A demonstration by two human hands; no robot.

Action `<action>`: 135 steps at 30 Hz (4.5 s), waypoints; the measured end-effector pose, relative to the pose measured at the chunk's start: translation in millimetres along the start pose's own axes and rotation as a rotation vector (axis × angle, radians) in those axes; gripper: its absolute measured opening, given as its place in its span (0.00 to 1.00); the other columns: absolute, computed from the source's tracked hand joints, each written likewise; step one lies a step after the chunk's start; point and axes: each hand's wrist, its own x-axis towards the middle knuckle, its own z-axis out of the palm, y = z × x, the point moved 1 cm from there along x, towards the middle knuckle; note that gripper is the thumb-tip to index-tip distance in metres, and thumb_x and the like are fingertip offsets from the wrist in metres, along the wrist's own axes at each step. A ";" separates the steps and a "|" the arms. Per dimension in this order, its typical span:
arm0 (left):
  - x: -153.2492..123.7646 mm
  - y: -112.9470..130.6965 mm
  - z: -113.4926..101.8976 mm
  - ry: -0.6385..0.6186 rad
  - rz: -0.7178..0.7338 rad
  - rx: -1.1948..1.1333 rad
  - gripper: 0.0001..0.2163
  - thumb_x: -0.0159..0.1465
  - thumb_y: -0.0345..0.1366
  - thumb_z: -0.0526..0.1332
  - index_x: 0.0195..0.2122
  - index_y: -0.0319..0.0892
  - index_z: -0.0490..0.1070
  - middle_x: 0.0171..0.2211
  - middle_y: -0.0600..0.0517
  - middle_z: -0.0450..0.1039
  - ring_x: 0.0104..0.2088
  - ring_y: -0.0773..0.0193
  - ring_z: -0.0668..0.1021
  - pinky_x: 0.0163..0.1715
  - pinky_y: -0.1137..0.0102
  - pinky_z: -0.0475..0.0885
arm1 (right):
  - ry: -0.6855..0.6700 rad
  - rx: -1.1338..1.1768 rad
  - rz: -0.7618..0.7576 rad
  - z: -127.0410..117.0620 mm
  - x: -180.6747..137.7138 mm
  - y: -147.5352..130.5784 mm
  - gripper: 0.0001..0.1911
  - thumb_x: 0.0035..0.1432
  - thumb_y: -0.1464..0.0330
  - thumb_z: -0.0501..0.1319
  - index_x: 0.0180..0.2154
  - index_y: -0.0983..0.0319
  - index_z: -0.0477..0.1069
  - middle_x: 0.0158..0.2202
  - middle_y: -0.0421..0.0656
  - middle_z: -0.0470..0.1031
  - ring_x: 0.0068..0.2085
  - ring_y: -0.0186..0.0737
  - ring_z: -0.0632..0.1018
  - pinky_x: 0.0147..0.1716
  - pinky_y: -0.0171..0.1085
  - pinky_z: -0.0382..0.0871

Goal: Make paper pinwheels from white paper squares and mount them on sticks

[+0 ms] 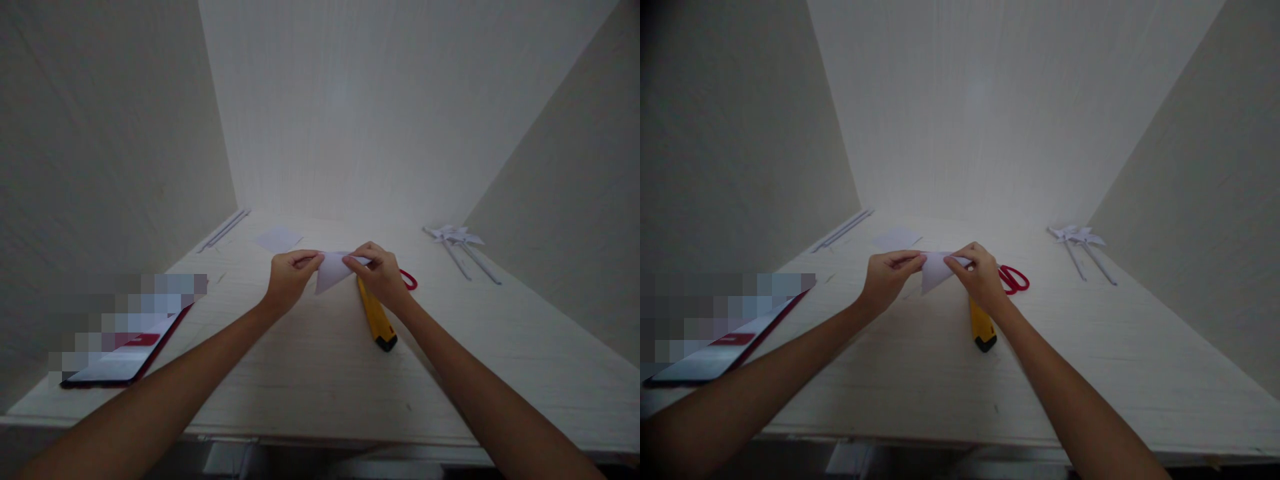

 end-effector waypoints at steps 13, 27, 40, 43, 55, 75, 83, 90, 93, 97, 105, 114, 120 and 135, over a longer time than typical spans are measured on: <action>-0.4 -0.2 0.1 -0.037 0.038 0.024 0.09 0.49 0.36 0.64 0.28 0.36 0.76 0.28 0.49 0.77 0.29 0.62 0.78 0.33 0.70 0.75 | 0.002 -0.053 0.013 -1.2 -0.3 -3.9 0.06 0.48 0.67 0.62 0.26 0.62 0.75 0.24 0.42 0.71 0.26 0.33 0.70 0.22 0.32 0.61; -1.0 0.2 0.7 -0.057 0.044 -0.005 0.08 0.49 0.36 0.64 0.27 0.36 0.76 0.26 0.51 0.77 0.27 0.64 0.78 0.30 0.72 0.75 | 0.006 -0.060 -0.034 -2.0 -0.6 -2.1 0.05 0.49 0.67 0.62 0.27 0.61 0.75 0.25 0.41 0.71 0.28 0.34 0.71 0.26 0.34 0.62; -1.2 0.0 -0.7 -0.059 0.050 0.017 0.08 0.50 0.36 0.63 0.26 0.36 0.76 0.25 0.50 0.77 0.27 0.63 0.78 0.30 0.72 0.75 | 0.024 0.009 0.067 -2.5 0.8 -5.9 0.06 0.46 0.66 0.63 0.26 0.62 0.70 0.26 0.40 0.71 0.28 0.32 0.71 0.26 0.33 0.62; -0.4 1.2 -1.9 -0.008 0.071 0.036 0.08 0.51 0.37 0.63 0.27 0.36 0.76 0.27 0.50 0.77 0.28 0.63 0.78 0.32 0.70 0.75 | 0.066 0.292 0.238 0.3 0.5 -2.7 0.19 0.40 0.64 0.66 0.35 0.60 0.64 0.26 0.37 0.72 0.26 0.31 0.71 0.24 0.31 0.62; -1.0 8.1 -1.8 0.036 0.078 -0.025 0.08 0.51 0.36 0.64 0.28 0.36 0.76 0.27 0.50 0.77 0.28 0.65 0.78 0.33 0.71 0.76 | -0.105 0.828 0.502 4.6 -2.1 -4.0 0.10 0.45 0.66 0.64 0.31 0.65 0.74 0.34 0.46 0.77 0.35 0.36 0.76 0.43 0.40 0.68; -4.8 11.5 -1.6 0.058 0.170 0.078 0.07 0.52 0.36 0.62 0.29 0.38 0.76 0.30 0.51 0.77 0.30 0.65 0.78 0.35 0.72 0.75 | -0.057 0.850 0.594 -1.4 1.2 -4.9 0.09 0.47 0.71 0.63 0.34 0.63 0.72 0.35 0.44 0.77 0.37 0.37 0.77 0.44 0.41 0.71; 5.1 6.3 -3.1 -0.163 -0.232 -0.258 0.07 0.48 0.36 0.65 0.23 0.37 0.75 0.23 0.50 0.75 0.24 0.67 0.75 0.27 0.72 0.72 | -0.206 0.794 0.261 -12.3 4.0 -19.3 0.16 0.53 0.67 0.55 0.45 0.55 0.65 0.50 0.45 0.70 0.51 0.42 0.70 0.46 0.46 0.66; -3.3 12.4 -0.9 -0.520 -0.466 -0.316 0.08 0.51 0.38 0.63 0.28 0.39 0.77 0.27 0.46 0.77 0.24 0.65 0.76 0.21 0.73 0.71 | -0.439 0.619 0.187 -6.3 -3.5 -19.5 0.13 0.48 0.67 0.61 0.40 0.55 0.72 0.49 0.42 0.70 0.43 0.38 0.73 0.42 0.41 0.68; -6.1 9.5 1.5 -0.623 -0.458 -0.388 0.08 0.51 0.36 0.63 0.30 0.39 0.77 0.30 0.44 0.77 0.29 0.61 0.78 0.30 0.69 0.74 | -0.437 0.615 0.173 -5.2 -4.6 -16.2 0.08 0.47 0.68 0.62 0.33 0.57 0.74 0.50 0.41 0.67 0.43 0.37 0.72 0.38 0.38 0.69; -8.0 2.3 4.6 -0.732 -0.475 -0.439 0.08 0.53 0.35 0.62 0.31 0.37 0.77 0.32 0.43 0.77 0.33 0.60 0.79 0.40 0.66 0.72 | -0.401 0.572 0.149 -4.5 -3.4 -13.4 0.03 0.47 0.69 0.62 0.29 0.58 0.73 0.47 0.41 0.68 0.42 0.35 0.71 0.38 0.37 0.67; 5.5 4.0 0.8 -0.333 -0.186 -0.284 0.15 0.56 0.43 0.59 0.33 0.34 0.75 0.32 0.44 0.76 0.34 0.62 0.78 0.40 0.67 0.72 | -0.065 0.033 -0.009 -10.5 3.3 -11.9 0.04 0.47 0.70 0.61 0.23 0.62 0.67 0.32 0.42 0.70 0.35 0.36 0.70 0.34 0.38 0.63; 1.2 7.5 1.5 -0.290 -0.002 -0.207 0.17 0.47 0.38 0.67 0.37 0.35 0.73 0.35 0.46 0.76 0.35 0.61 0.77 0.41 0.66 0.72 | -0.119 -0.010 -0.068 -2.6 -1.3 -12.3 0.03 0.49 0.71 0.58 0.25 0.64 0.67 0.28 0.43 0.71 0.30 0.33 0.71 0.31 0.35 0.67; 2.0 4.7 0.9 -0.261 -0.001 -0.235 0.10 0.49 0.35 0.66 0.31 0.36 0.73 0.31 0.48 0.76 0.31 0.65 0.77 0.38 0.69 0.71 | -0.185 0.044 0.040 -1.1 -2.9 -10.7 0.05 0.50 0.68 0.58 0.27 0.65 0.68 0.26 0.44 0.73 0.27 0.34 0.74 0.28 0.34 0.68; 4.7 2.0 -0.4 -0.190 -0.085 -0.418 0.10 0.49 0.34 0.66 0.32 0.36 0.73 0.31 0.50 0.75 0.32 0.68 0.76 0.36 0.71 0.73 | -0.164 0.384 0.337 1.7 -0.8 1.5 0.15 0.42 0.59 0.64 0.21 0.65 0.69 0.18 0.37 0.68 0.22 0.29 0.70 0.27 0.33 0.68</action>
